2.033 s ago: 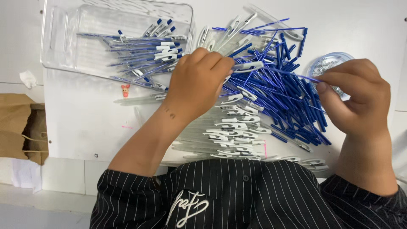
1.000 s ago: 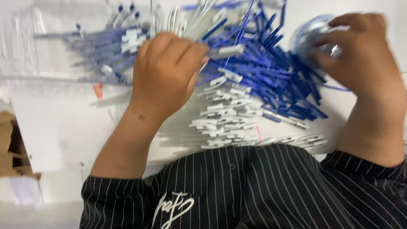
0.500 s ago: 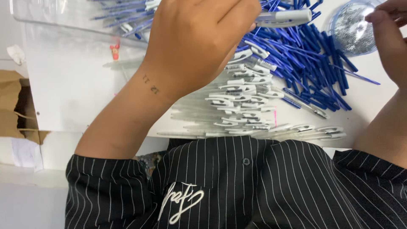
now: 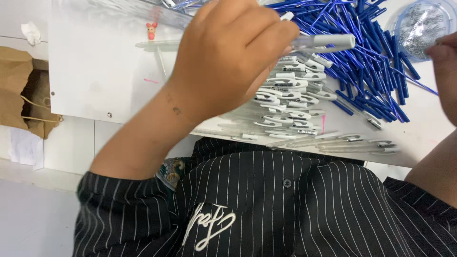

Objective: The person assembles ballpoint pens by inserting ink refills into plastic pen bodies and attaching the pen caps.

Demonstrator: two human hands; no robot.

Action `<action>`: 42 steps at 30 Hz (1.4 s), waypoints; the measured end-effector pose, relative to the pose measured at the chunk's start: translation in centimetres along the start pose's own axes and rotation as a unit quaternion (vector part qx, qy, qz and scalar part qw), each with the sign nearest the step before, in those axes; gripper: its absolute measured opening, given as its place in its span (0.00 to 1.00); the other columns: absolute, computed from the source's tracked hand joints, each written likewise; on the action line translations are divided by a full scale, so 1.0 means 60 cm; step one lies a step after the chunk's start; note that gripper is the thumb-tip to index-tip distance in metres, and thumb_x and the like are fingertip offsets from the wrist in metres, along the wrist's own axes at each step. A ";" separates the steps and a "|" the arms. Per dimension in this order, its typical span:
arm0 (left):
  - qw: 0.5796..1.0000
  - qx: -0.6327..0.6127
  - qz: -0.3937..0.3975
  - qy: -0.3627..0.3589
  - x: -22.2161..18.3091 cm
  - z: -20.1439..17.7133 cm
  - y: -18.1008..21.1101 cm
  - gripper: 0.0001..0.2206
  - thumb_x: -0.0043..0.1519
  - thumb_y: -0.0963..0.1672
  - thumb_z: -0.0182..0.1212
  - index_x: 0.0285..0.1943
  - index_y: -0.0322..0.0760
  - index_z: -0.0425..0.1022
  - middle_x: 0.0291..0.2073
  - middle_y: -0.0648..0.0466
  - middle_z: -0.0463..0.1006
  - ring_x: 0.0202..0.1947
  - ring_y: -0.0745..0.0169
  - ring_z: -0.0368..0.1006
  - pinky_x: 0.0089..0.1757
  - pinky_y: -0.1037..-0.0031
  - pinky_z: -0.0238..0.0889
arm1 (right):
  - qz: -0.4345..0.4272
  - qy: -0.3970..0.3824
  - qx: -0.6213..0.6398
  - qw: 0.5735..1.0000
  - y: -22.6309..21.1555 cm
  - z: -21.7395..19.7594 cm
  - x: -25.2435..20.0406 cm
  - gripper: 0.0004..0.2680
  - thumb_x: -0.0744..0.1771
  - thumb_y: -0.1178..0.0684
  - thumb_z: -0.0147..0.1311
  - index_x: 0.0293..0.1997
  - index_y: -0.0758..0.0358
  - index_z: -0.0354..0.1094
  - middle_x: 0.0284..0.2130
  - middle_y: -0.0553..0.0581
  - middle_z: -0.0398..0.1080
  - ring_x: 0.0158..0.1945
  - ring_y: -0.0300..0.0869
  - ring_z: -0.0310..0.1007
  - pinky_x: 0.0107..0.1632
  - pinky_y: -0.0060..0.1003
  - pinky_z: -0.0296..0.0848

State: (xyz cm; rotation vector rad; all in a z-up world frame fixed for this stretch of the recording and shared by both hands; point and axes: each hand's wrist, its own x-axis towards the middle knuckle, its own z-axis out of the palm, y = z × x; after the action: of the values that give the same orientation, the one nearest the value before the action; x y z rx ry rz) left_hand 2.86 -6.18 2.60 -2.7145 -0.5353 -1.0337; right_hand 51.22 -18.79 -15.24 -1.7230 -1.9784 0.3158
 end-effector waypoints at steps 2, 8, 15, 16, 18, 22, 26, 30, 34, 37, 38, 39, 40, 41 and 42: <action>0.996 -0.084 -0.036 0.015 -0.008 0.000 0.024 0.05 0.69 0.36 0.59 0.48 0.37 0.75 0.38 0.53 0.76 0.38 0.53 0.68 0.36 0.67 0.64 | -0.011 -0.001 0.066 0.998 -0.115 -0.024 -0.014 0.08 0.87 0.64 0.41 0.70 0.87 0.62 0.58 0.79 0.70 0.64 0.64 0.71 0.70 0.55 0.67; 0.968 -0.232 -0.094 0.021 -0.061 0.048 0.127 0.06 0.69 0.38 0.60 0.53 0.33 0.74 0.40 0.50 0.77 0.41 0.54 0.72 0.44 0.70 0.68 | -0.014 0.184 0.193 0.964 -0.361 -0.013 -0.037 0.05 0.82 0.68 0.46 0.58 0.86 0.64 0.48 0.76 0.64 0.49 0.57 0.66 0.58 0.45 0.62; 0.977 -0.182 -0.106 0.011 -0.069 0.049 0.112 0.08 0.67 0.36 0.62 0.53 0.35 0.76 0.43 0.50 0.75 0.39 0.52 0.70 0.41 0.68 0.67 | -0.104 0.127 0.135 0.977 -0.436 -0.034 0.030 0.02 0.74 0.69 0.58 0.46 0.79 0.72 0.40 0.72 0.73 0.44 0.58 0.71 0.54 0.51 0.67; 0.975 -0.188 -0.117 0.012 -0.072 0.052 0.111 0.09 0.67 0.35 0.62 0.54 0.35 0.76 0.43 0.50 0.76 0.41 0.51 0.71 0.43 0.66 0.68 | -0.108 0.131 0.156 0.973 -0.437 -0.029 0.033 0.01 0.73 0.70 0.58 0.46 0.80 0.73 0.39 0.72 0.73 0.44 0.57 0.72 0.51 0.49 0.69; 0.972 -0.197 -0.126 0.012 -0.077 0.061 0.108 0.10 0.67 0.35 0.62 0.55 0.36 0.76 0.44 0.50 0.76 0.42 0.50 0.72 0.44 0.64 0.68 | -0.107 0.135 0.176 0.969 -0.439 -0.019 0.039 0.00 0.72 0.70 0.58 0.45 0.80 0.73 0.38 0.72 0.73 0.44 0.57 0.74 0.49 0.48 0.71; 0.972 -0.198 -0.128 0.017 -0.081 0.072 0.103 0.09 0.67 0.35 0.62 0.54 0.35 0.76 0.42 0.49 0.76 0.41 0.50 0.72 0.44 0.63 0.68 | -0.097 0.117 0.170 0.974 -0.438 -0.009 0.051 0.01 0.71 0.69 0.59 0.44 0.75 0.75 0.36 0.66 0.75 0.42 0.53 0.74 0.48 0.46 0.70; 0.975 -0.192 -0.115 0.000 -0.085 0.069 0.099 0.10 0.65 0.34 0.61 0.52 0.35 0.77 0.41 0.49 0.75 0.38 0.49 0.69 0.42 0.63 0.65 | -0.083 0.079 0.172 0.978 -0.447 -0.009 0.060 0.02 0.70 0.68 0.61 0.44 0.73 0.75 0.35 0.64 0.75 0.40 0.50 0.74 0.46 0.42 0.69; 0.979 -0.171 -0.110 -0.004 -0.090 0.074 0.099 0.08 0.66 0.35 0.62 0.50 0.37 0.78 0.41 0.51 0.74 0.38 0.50 0.68 0.41 0.64 0.64 | -0.064 0.047 0.182 0.980 -0.444 -0.007 0.060 0.02 0.69 0.66 0.60 0.45 0.71 0.76 0.36 0.62 0.76 0.42 0.48 0.77 0.47 0.40 0.72; 0.967 -0.226 -0.116 0.003 -0.091 0.086 0.107 0.07 0.66 0.36 0.60 0.50 0.36 0.78 0.39 0.50 0.74 0.39 0.48 0.71 0.44 0.62 0.65 | -0.039 0.049 0.270 0.961 -0.438 0.006 0.057 0.08 0.66 0.61 0.66 0.48 0.69 0.77 0.32 0.60 0.77 0.36 0.45 0.76 0.43 0.38 0.75; 0.963 -0.235 -0.133 0.023 -0.095 0.085 0.106 0.07 0.66 0.38 0.60 0.51 0.37 0.78 0.36 0.52 0.75 0.38 0.50 0.73 0.43 0.63 0.67 | -0.034 0.095 0.314 0.944 -0.418 0.009 0.054 0.10 0.67 0.57 0.62 0.50 0.74 0.77 0.24 0.63 0.74 0.26 0.46 0.71 0.36 0.40 0.72; 0.964 -0.230 -0.134 0.025 -0.096 0.083 0.102 0.07 0.67 0.38 0.60 0.52 0.37 0.78 0.37 0.53 0.75 0.38 0.51 0.73 0.44 0.64 0.67 | -0.023 0.111 0.311 0.944 -0.408 0.008 0.055 0.13 0.70 0.53 0.56 0.53 0.77 0.75 0.25 0.66 0.74 0.26 0.47 0.69 0.34 0.40 0.70; 0.964 -0.231 -0.132 0.025 -0.101 0.083 0.097 0.07 0.67 0.38 0.60 0.52 0.37 0.78 0.37 0.53 0.75 0.38 0.51 0.73 0.44 0.64 0.67 | -0.022 0.113 0.310 0.944 -0.393 -0.003 0.050 0.13 0.70 0.53 0.56 0.53 0.77 0.75 0.25 0.66 0.74 0.26 0.47 0.69 0.34 0.40 0.70; 0.968 -0.211 -0.138 0.012 -0.108 0.082 0.094 0.08 0.67 0.36 0.59 0.54 0.35 0.77 0.41 0.50 0.77 0.41 0.49 0.73 0.45 0.63 0.66 | 0.021 0.117 0.214 0.969 -0.378 -0.014 0.042 0.08 0.72 0.59 0.58 0.55 0.74 0.76 0.31 0.62 0.74 0.33 0.44 0.69 0.40 0.38 0.70; 0.971 -0.191 -0.145 -0.002 -0.115 0.081 0.091 0.09 0.68 0.35 0.57 0.55 0.33 0.76 0.45 0.47 0.79 0.43 0.47 0.73 0.47 0.62 0.65 | 0.064 0.120 0.116 0.984 -0.364 -0.024 0.034 0.06 0.73 0.65 0.60 0.57 0.71 0.76 0.37 0.58 0.74 0.40 0.41 0.70 0.46 0.37 0.69; 0.971 -0.192 -0.144 -0.001 -0.116 0.082 0.092 0.09 0.68 0.35 0.57 0.55 0.33 0.76 0.45 0.47 0.79 0.43 0.47 0.73 0.47 0.62 0.65 | 0.065 0.121 0.115 0.984 -0.340 -0.026 0.027 0.06 0.73 0.65 0.60 0.57 0.71 0.76 0.37 0.58 0.74 0.40 0.41 0.70 0.46 0.37 0.69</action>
State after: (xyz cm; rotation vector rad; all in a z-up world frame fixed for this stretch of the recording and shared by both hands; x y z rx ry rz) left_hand 3.22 -11.60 -5.96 -3.0329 -0.8272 -1.3272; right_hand 34.36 -20.99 -3.75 -1.6582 -1.5962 0.3473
